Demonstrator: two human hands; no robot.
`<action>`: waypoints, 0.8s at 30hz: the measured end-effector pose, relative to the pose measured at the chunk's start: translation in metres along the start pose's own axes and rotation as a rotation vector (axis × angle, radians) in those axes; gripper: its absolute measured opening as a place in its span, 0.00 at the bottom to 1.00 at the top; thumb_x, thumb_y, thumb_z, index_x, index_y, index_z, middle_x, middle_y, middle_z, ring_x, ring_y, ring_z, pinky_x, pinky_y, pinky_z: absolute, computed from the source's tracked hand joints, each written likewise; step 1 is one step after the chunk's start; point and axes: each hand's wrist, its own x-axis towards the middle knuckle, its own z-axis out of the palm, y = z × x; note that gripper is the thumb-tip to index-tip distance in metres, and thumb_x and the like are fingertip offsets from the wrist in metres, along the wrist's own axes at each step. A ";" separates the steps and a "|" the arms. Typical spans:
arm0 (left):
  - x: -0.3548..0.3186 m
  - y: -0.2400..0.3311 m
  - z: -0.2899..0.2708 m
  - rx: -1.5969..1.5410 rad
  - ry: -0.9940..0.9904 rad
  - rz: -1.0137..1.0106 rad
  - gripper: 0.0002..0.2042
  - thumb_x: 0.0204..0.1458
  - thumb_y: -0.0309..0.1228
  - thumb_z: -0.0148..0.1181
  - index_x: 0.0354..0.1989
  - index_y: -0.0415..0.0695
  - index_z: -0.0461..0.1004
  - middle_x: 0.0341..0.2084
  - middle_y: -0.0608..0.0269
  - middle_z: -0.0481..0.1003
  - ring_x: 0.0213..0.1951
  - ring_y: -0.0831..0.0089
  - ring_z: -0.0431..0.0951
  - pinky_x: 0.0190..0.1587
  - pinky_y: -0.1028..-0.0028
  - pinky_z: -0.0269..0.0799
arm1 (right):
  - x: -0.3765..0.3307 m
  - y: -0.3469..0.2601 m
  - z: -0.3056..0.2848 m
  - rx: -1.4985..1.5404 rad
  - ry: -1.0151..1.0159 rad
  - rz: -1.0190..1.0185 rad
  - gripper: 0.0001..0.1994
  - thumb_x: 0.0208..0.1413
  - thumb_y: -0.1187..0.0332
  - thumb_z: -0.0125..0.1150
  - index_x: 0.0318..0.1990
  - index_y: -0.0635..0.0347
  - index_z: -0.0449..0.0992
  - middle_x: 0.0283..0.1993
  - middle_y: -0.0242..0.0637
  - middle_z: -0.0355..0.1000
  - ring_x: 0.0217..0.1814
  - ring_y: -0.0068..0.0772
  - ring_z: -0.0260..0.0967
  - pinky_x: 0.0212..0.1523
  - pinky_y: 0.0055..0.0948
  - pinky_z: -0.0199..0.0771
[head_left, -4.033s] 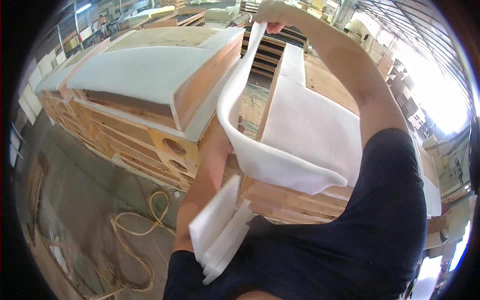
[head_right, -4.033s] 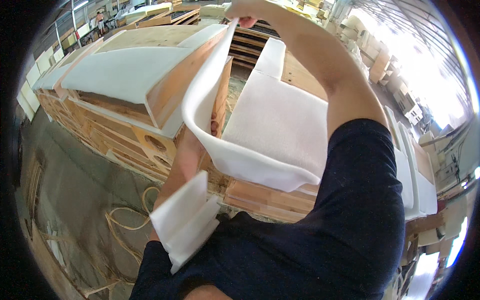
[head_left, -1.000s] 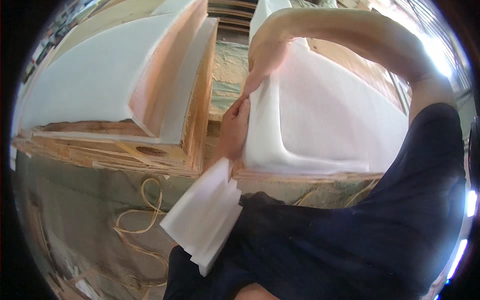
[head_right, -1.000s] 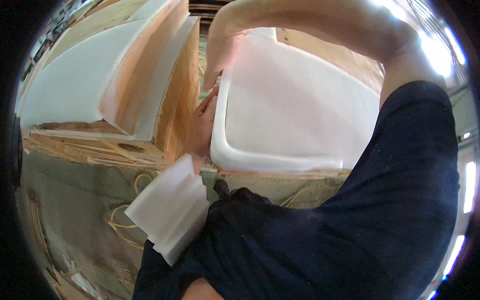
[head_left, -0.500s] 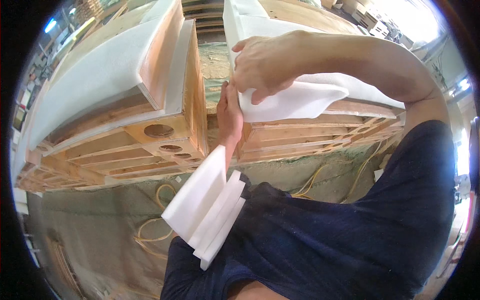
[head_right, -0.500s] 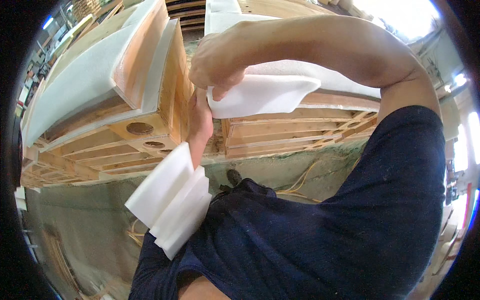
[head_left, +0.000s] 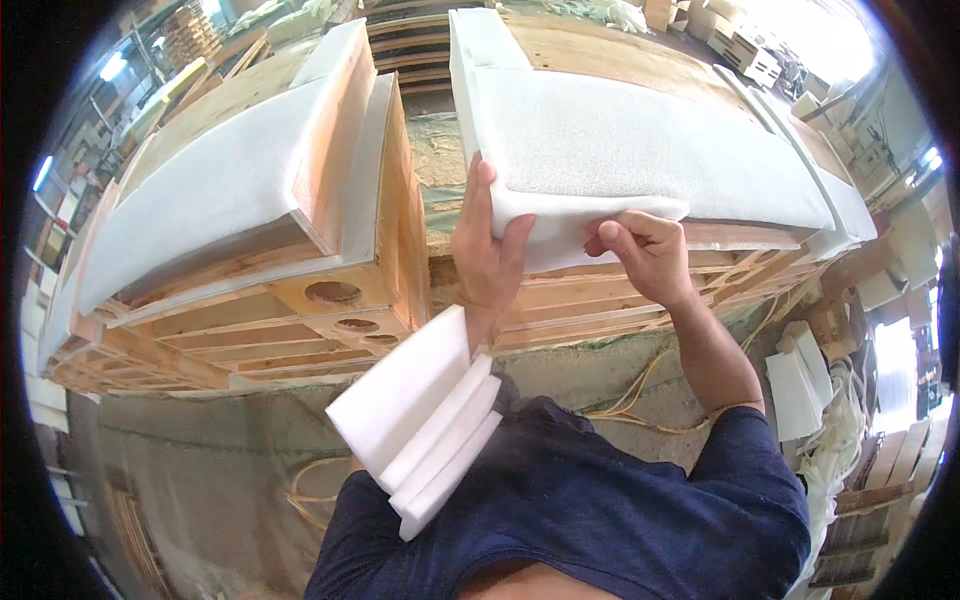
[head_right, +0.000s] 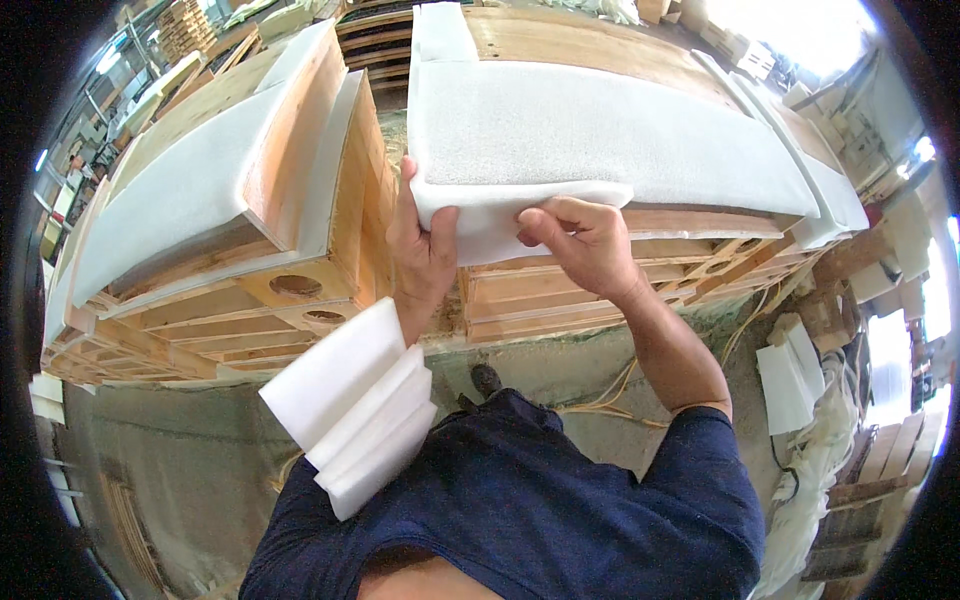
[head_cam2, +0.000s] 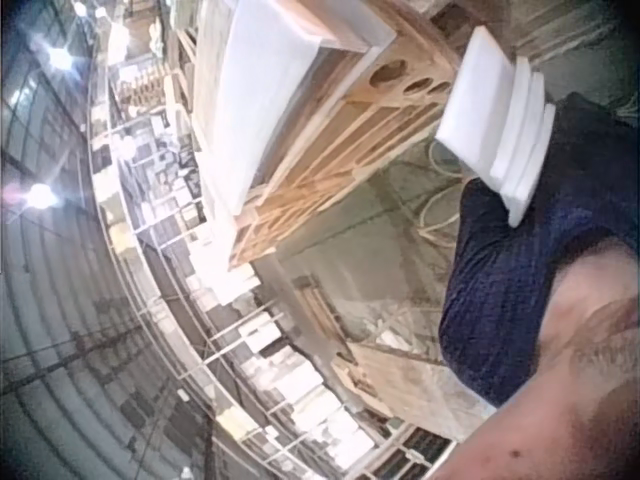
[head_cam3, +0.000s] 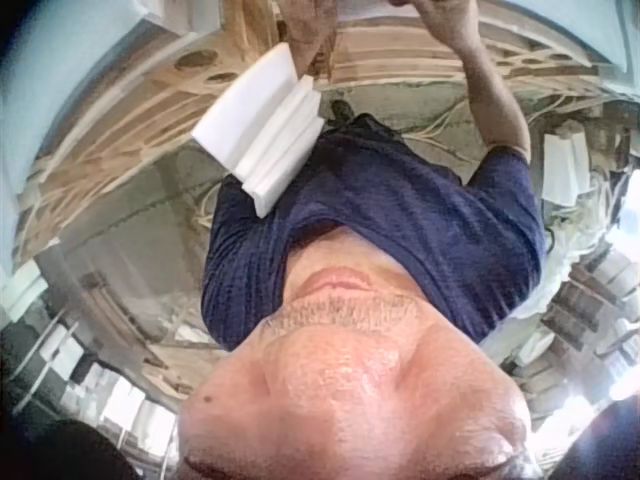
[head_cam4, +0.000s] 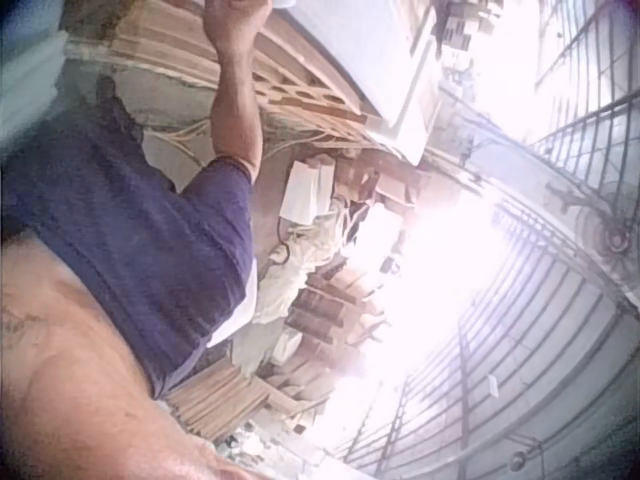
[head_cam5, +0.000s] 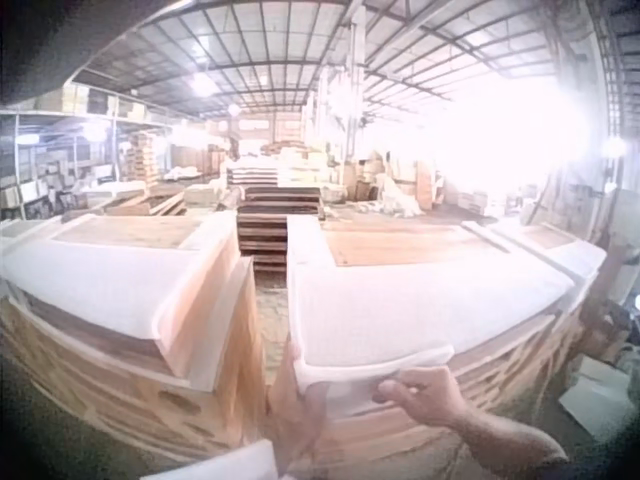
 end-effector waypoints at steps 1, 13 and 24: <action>-0.005 0.003 0.000 -0.040 -0.023 -0.038 0.35 0.56 0.41 0.59 0.66 0.34 0.51 0.60 0.33 0.59 0.60 0.42 0.64 0.58 0.60 0.66 | 0.002 -0.001 -0.001 -0.025 0.015 0.023 0.15 0.60 0.60 0.60 0.36 0.68 0.79 0.28 0.38 0.78 0.33 0.24 0.76 0.36 0.26 0.77; -0.029 -0.029 0.013 -0.141 0.037 -0.070 0.42 0.51 0.48 0.63 0.63 0.28 0.53 0.60 0.28 0.57 0.63 0.39 0.59 0.63 0.55 0.57 | 0.217 -0.107 -0.035 -0.870 -0.286 -0.469 0.21 0.64 0.51 0.47 0.47 0.58 0.78 0.45 0.40 0.76 0.48 0.37 0.74 0.50 0.33 0.72; -0.027 -0.029 -0.004 -0.043 -0.026 -0.119 0.56 0.28 0.43 0.80 0.64 0.27 0.52 0.63 0.27 0.50 0.65 0.38 0.54 0.65 0.56 0.54 | 0.512 0.002 0.116 -1.789 -1.052 -0.055 0.39 0.59 0.33 0.31 0.69 0.50 0.53 0.73 0.37 0.48 0.75 0.44 0.43 0.71 0.45 0.48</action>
